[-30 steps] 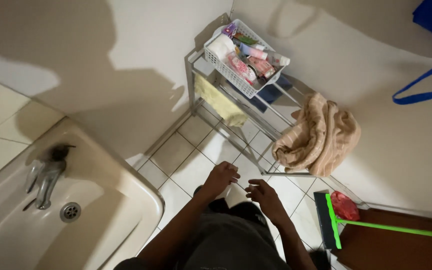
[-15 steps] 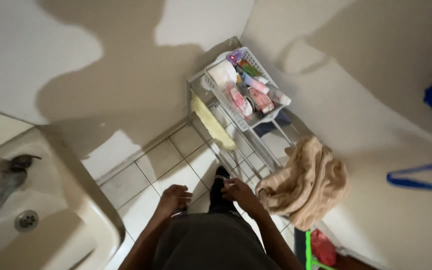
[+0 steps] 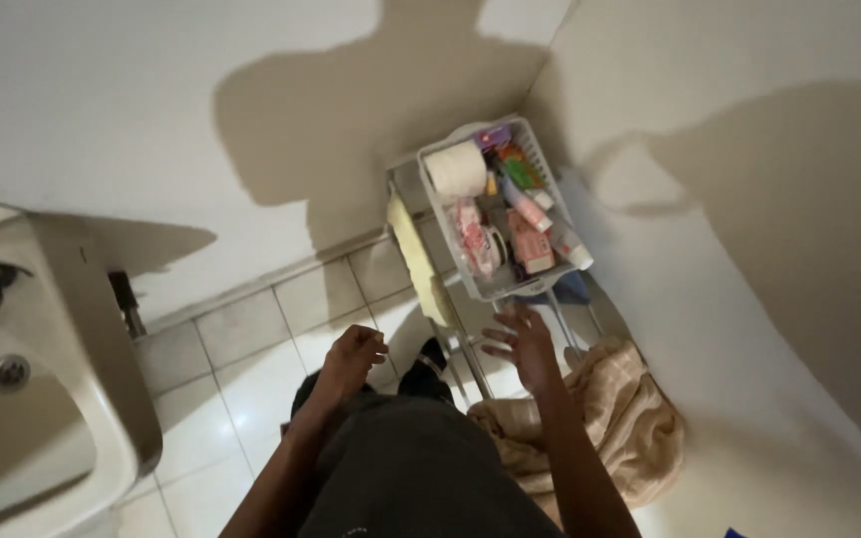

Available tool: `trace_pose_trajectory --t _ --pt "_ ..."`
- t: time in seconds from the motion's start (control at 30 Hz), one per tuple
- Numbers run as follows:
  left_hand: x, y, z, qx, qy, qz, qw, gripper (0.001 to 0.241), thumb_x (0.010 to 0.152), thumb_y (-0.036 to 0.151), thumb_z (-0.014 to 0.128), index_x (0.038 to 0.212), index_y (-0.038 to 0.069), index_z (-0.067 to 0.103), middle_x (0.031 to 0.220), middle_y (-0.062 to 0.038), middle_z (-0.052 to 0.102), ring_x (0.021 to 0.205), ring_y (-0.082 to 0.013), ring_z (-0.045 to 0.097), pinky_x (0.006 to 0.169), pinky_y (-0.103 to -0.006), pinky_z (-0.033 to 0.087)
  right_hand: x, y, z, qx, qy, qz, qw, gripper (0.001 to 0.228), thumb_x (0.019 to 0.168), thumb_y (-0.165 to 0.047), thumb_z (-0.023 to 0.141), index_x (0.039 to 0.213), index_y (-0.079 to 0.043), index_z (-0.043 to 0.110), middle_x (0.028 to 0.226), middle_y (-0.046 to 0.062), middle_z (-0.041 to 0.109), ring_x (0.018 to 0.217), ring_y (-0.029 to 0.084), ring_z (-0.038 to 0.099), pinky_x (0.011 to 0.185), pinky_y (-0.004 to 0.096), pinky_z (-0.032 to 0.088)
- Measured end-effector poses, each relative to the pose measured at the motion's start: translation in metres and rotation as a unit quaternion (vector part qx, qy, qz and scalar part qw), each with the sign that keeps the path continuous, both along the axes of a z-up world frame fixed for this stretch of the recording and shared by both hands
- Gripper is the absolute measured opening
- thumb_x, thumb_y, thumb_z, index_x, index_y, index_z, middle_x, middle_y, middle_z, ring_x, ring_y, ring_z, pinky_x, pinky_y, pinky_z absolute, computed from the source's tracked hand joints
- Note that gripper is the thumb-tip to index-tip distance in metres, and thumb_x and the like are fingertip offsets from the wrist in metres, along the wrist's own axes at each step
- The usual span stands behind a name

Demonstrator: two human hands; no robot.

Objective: The person stands in a bathroom and takes toiletry items one at a time from a plastic basket on a rack, including a fragrance bottle, toothpaste, a toothbrush, a cream jar and a spray bottle, and places them on the shelf above the sink. They then lift the basket and set it back on the rack.

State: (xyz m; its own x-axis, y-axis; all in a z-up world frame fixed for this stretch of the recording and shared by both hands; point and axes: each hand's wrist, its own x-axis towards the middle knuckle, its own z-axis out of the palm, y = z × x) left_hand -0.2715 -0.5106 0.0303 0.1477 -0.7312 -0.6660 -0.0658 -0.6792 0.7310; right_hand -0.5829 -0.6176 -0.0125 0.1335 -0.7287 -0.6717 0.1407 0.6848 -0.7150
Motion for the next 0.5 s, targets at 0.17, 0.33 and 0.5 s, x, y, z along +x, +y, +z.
trace_pose_trajectory --t 0.17,0.33,0.5 --pt "0.010 0.013 -0.017 0.015 0.007 -0.015 1.000 0.043 0.100 0.037 0.055 0.122 0.001 0.063 0.107 -0.013 0.075 0.102 -0.0221 0.072 0.091 -0.0369 0.056 0.010 -0.029 -0.006 0.017 -0.019 -0.009 1.000 0.072 0.095 -0.043 0.058 0.150 -0.004 0.032 0.136 0.026 0.054 0.103 0.041 0.070 0.077 0.055 0.063" --pt "0.010 -0.010 0.009 0.057 -0.027 -0.012 0.998 0.045 0.099 0.038 0.056 0.121 -0.001 0.064 0.106 -0.014 0.076 0.100 -0.0227 0.071 0.089 -0.0368 0.055 0.013 -0.045 -0.022 0.008 -0.056 -0.038 0.998 0.064 0.098 -0.036 0.061 0.144 -0.001 0.035 0.129 0.029 0.051 0.099 0.041 0.072 0.076 0.055 0.064" --pt "0.021 -0.027 -0.009 -0.026 -0.007 -0.012 1.000 0.047 0.099 0.034 0.057 0.128 -0.002 0.059 0.107 -0.014 0.075 0.099 -0.0218 0.070 0.089 -0.0357 0.054 0.034 -0.049 -0.010 -0.042 -0.033 -0.125 0.991 0.039 0.092 -0.006 0.058 0.126 0.004 0.043 0.103 0.022 0.067 0.080 0.039 0.075 0.071 0.052 0.067"
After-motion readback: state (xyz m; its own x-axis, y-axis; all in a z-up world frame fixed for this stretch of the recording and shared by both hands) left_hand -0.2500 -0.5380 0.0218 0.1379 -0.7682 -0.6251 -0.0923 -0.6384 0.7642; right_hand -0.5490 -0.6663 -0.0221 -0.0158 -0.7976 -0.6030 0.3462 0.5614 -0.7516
